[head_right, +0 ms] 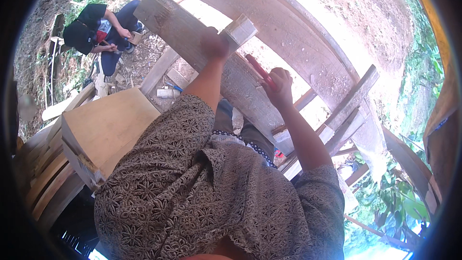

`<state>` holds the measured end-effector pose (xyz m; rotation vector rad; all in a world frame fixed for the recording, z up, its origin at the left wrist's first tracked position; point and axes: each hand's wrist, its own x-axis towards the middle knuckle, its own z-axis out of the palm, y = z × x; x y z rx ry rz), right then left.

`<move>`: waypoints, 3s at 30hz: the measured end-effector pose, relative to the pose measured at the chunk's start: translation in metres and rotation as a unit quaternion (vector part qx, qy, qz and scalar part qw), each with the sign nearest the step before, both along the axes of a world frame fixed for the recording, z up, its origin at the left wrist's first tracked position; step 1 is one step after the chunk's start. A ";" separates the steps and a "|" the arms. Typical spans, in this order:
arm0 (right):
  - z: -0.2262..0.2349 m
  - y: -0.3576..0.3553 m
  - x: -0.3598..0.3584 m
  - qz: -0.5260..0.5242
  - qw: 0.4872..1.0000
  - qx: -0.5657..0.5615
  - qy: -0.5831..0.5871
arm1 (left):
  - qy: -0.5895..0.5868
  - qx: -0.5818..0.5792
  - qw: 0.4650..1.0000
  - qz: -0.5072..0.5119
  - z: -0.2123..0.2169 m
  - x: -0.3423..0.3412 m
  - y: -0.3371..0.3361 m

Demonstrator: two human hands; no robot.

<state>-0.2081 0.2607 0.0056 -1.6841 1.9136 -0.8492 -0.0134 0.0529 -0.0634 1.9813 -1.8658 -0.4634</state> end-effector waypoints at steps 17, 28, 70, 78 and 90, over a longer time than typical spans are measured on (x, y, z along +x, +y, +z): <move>0.104 0.122 0.104 -0.346 0.903 0.052 -0.248 | -0.006 0.171 0.943 -0.285 0.032 0.009 -0.049; 0.123 0.213 0.162 -0.579 0.779 -0.030 -0.238 | 0.123 0.058 0.901 -0.413 0.120 0.032 -0.050; 0.121 0.198 0.139 -0.504 0.818 -0.037 -0.274 | 0.062 0.289 0.931 -0.212 0.051 0.119 -0.041; 0.154 0.174 0.127 -0.458 0.835 0.017 -0.303 | -0.105 -0.005 0.955 -0.278 0.064 0.110 -0.023; 0.182 0.102 0.109 -0.248 0.930 0.178 -0.205 | -0.087 -0.004 0.968 -0.235 0.035 0.075 -0.033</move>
